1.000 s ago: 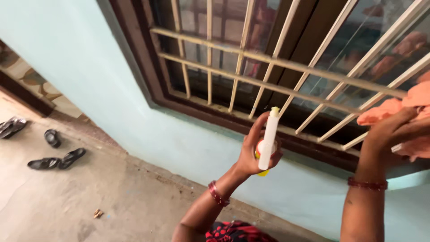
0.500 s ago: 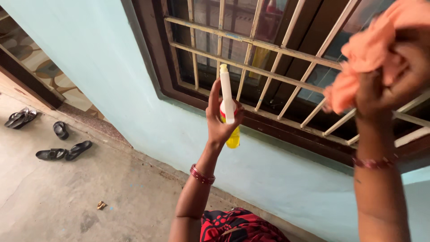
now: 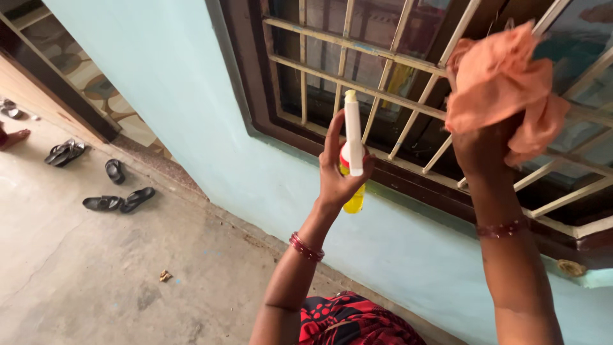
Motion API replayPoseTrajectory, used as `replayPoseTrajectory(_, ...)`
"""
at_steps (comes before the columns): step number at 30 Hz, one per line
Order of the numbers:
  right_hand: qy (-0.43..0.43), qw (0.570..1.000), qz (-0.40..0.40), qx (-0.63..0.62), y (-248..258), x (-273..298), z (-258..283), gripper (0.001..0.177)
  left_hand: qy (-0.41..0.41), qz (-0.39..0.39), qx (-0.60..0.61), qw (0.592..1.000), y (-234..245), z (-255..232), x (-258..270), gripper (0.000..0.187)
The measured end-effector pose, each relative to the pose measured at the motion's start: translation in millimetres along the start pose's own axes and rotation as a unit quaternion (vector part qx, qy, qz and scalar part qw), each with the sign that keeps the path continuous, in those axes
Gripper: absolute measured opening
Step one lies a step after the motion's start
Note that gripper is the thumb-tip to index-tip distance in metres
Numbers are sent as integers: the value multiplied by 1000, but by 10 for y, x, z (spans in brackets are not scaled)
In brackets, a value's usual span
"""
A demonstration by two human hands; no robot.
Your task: The person sprays a cleaning solution onto a window with metal grilles and wipes the grilles and glass with a cloth. The person repeatedly sprays and wipes different sections of the window throughout the clip.
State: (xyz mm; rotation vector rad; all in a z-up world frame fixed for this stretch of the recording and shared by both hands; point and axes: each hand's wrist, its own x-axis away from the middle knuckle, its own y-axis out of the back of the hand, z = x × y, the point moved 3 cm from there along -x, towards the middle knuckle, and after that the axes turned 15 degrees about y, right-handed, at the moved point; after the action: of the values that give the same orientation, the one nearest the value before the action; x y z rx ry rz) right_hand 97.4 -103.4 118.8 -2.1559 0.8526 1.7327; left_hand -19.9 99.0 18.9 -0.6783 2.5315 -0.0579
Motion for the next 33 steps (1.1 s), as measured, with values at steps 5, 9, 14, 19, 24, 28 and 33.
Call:
replayPoseTrajectory(5, 55, 990, 60, -112, 206, 63, 322, 43, -5, -2, 13, 1000, 39, 0, 109, 89)
replayPoseTrajectory(9, 122, 974, 128, -142, 2, -141, 453, 43, 6, 16, 30, 999, 8, 27, 85, 90)
replayPoseTrajectory(14, 217, 949, 227, -31, -870, -658, 481, 53, -4, 0, 21, 1000, 35, 67, 83, 90)
replayPoseTrajectory(19, 118, 982, 146, -34, -1219, -472, 679, 46, 4, -30, 53, 998, 104, 74, 98, 91)
replayPoseTrajectory(24, 67, 988, 121, -68, -1165, -66, 778, 45, 41, -41, 107, 993, 173, 67, 79, 93)
replayPoseTrajectory(28, 54, 984, 130, -106, -835, 234, 861, 44, 6, -25, 76, 997, 108, 109, 114, 90)
replayPoseTrajectory(33, 58, 980, 139, -133, -348, 258, 836, 43, -11, -33, 30, 999, 68, 97, 170, 91)
